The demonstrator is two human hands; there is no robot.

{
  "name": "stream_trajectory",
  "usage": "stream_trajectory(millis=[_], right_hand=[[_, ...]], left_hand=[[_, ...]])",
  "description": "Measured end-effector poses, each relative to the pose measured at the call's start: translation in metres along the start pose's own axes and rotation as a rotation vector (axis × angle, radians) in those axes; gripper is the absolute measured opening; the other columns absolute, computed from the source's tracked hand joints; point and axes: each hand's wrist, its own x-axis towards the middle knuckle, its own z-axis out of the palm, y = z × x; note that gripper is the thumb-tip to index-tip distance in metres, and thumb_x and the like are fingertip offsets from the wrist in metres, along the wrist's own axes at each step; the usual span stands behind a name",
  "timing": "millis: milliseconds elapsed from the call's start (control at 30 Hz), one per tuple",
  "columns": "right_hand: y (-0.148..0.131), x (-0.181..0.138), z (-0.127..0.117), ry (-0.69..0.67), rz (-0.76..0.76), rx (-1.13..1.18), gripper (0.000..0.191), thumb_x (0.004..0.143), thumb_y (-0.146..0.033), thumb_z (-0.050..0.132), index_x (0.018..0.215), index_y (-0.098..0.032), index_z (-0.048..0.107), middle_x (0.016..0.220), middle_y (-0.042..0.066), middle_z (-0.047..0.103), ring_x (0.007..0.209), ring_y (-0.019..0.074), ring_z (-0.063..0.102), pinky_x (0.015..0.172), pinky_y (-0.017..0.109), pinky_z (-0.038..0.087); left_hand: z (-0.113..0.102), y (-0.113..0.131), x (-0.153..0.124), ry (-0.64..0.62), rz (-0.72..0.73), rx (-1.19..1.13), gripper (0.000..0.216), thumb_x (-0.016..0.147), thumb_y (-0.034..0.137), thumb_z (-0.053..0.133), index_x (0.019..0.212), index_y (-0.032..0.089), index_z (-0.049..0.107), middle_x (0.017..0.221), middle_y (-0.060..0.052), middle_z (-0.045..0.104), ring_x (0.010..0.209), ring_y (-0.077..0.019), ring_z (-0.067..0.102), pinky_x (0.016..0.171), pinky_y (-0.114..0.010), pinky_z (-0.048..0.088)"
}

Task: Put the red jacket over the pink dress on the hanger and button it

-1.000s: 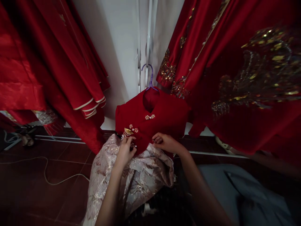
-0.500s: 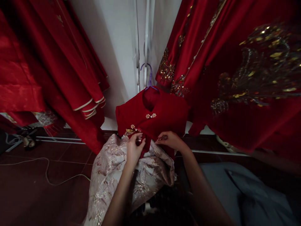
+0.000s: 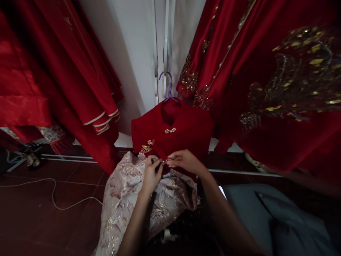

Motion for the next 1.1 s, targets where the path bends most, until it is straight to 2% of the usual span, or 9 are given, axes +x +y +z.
stream_trajectory(millis=[100, 200, 300, 500, 767, 967, 1100], right_hand=[[0.006, 0.003, -0.002, 0.000, 0.013, 0.013, 0.029, 0.066, -0.028, 0.069, 0.092, -0.016, 0.070, 0.083, 0.005, 0.072, 0.078, 0.0186, 0.068, 0.074, 0.034, 0.055], [0.007, 0.003, -0.004, 0.009, -0.018, -0.091, 0.028, 0.066, -0.026, 0.069, 0.092, -0.015, 0.070, 0.084, 0.006, 0.072, 0.080, 0.0191, 0.068, 0.076, 0.033, 0.054], [0.007, 0.004, -0.005, 0.040, -0.073, -0.158, 0.024, 0.068, -0.028, 0.068, 0.088, -0.015, 0.070, 0.080, 0.007, 0.072, 0.077, 0.0191, 0.068, 0.073, 0.032, 0.055], [0.008, 0.005, -0.005, 0.053, -0.084, -0.230, 0.023, 0.070, -0.029, 0.066, 0.089, -0.016, 0.070, 0.080, 0.007, 0.071, 0.072, 0.0185, 0.067, 0.064, 0.030, 0.055], [0.006, 0.005, -0.008, 0.127, -0.142, -0.291, 0.023, 0.071, -0.029, 0.066, 0.089, -0.016, 0.070, 0.085, 0.007, 0.072, 0.073, 0.0180, 0.067, 0.064, 0.029, 0.054], [0.007, 0.007, -0.004, 0.071, -0.140, -0.293, 0.022, 0.072, -0.029, 0.064, 0.089, -0.015, 0.070, 0.083, 0.007, 0.072, 0.073, 0.0174, 0.067, 0.069, 0.030, 0.054], [0.011, 0.011, 0.004, 0.129, -0.168, -0.364, 0.020, 0.073, -0.027, 0.064, 0.090, -0.016, 0.070, 0.085, 0.006, 0.072, 0.077, 0.0172, 0.067, 0.073, 0.030, 0.053]], left_hand=[[0.002, 0.003, -0.001, -0.033, -0.031, -0.004, 0.017, 0.084, 0.025, 0.052, 0.094, 0.018, 0.063, 0.088, -0.005, 0.059, 0.086, -0.0168, 0.055, 0.079, -0.031, 0.044], [0.004, 0.005, -0.001, -0.031, -0.083, -0.024, 0.011, 0.082, 0.024, 0.053, 0.089, 0.018, 0.058, 0.083, -0.003, 0.060, 0.082, -0.0157, 0.055, 0.077, -0.029, 0.043], [0.006, 0.005, 0.000, -0.012, -0.131, -0.010, 0.009, 0.080, 0.024, 0.055, 0.087, 0.018, 0.056, 0.079, -0.002, 0.059, 0.077, -0.0151, 0.056, 0.072, -0.027, 0.042], [0.005, 0.005, 0.003, 0.001, -0.156, 0.000, 0.009, 0.080, 0.026, 0.055, 0.084, 0.018, 0.057, 0.078, -0.002, 0.059, 0.075, -0.0144, 0.056, 0.069, -0.025, 0.041], [0.006, 0.009, 0.005, -0.021, -0.129, 0.042, 0.011, 0.080, 0.027, 0.055, 0.083, 0.019, 0.062, 0.078, -0.002, 0.057, 0.076, -0.0145, 0.055, 0.067, -0.025, 0.041], [0.003, 0.010, 0.005, -0.001, -0.236, -0.053, 0.012, 0.076, 0.026, 0.058, 0.081, 0.017, 0.064, 0.075, -0.002, 0.063, 0.068, -0.0127, 0.058, 0.067, -0.025, 0.045], [-0.003, 0.012, 0.008, -0.051, -0.347, -0.146, 0.012, 0.071, 0.021, 0.061, 0.080, 0.017, 0.067, 0.075, -0.003, 0.068, 0.069, -0.0140, 0.063, 0.069, -0.026, 0.048]])
